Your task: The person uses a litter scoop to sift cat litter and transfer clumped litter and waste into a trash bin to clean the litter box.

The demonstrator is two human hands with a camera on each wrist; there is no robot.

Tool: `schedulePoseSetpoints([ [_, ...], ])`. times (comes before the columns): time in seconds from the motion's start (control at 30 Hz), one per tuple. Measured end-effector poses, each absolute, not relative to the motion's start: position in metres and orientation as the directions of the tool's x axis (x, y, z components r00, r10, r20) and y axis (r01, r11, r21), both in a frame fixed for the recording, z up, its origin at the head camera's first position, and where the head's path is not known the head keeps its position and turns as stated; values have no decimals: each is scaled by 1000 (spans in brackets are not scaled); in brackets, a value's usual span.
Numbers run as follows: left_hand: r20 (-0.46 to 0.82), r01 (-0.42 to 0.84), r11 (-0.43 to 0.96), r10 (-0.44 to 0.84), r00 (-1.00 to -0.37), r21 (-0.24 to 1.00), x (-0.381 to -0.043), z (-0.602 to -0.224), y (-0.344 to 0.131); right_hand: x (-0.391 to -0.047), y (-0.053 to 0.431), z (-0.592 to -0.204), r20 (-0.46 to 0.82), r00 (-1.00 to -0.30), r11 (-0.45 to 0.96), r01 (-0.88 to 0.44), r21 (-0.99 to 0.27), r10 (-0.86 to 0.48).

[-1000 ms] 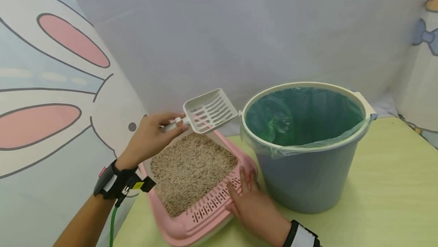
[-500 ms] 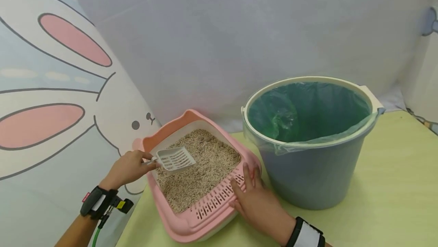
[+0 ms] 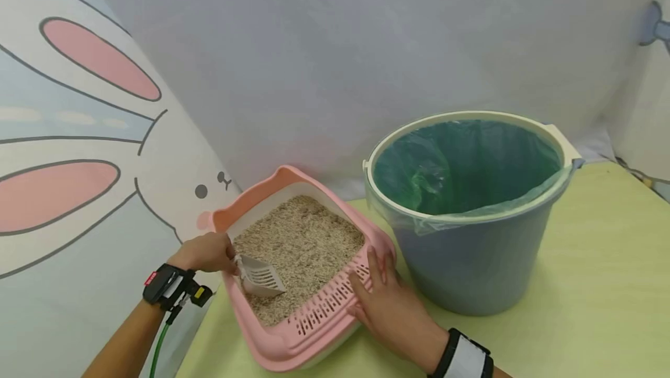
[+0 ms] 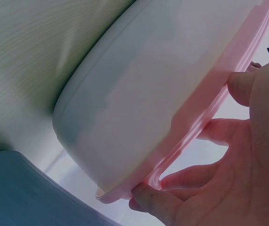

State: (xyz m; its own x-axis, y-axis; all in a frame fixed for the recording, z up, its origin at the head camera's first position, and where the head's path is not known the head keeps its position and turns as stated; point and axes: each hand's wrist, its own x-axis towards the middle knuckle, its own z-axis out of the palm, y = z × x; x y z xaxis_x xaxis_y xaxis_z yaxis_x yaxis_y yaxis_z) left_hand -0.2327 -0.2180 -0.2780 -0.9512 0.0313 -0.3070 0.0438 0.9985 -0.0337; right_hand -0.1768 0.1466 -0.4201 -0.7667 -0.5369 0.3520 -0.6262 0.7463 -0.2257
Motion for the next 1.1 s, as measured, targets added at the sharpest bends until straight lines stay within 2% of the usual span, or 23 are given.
schedulePoseSetpoints([
  [0.33,-349,70,998,67,-935,3,-244,-281,-216,-178,147,-420,383,-755,749,-631,-203,-533],
  [0.6,-376,95,995,95,-922,19,-259,-290,-213,-176,146,-420,325,-774,737,-626,-255,-544],
  [0.8,-351,131,990,138,-926,44,-267,-296,-209,-176,147,-419,350,-763,738,-633,-235,-544],
  [1.1,-301,151,983,174,-937,101,-275,-307,-205,-175,147,-418,313,-782,739,-617,-269,-539],
])
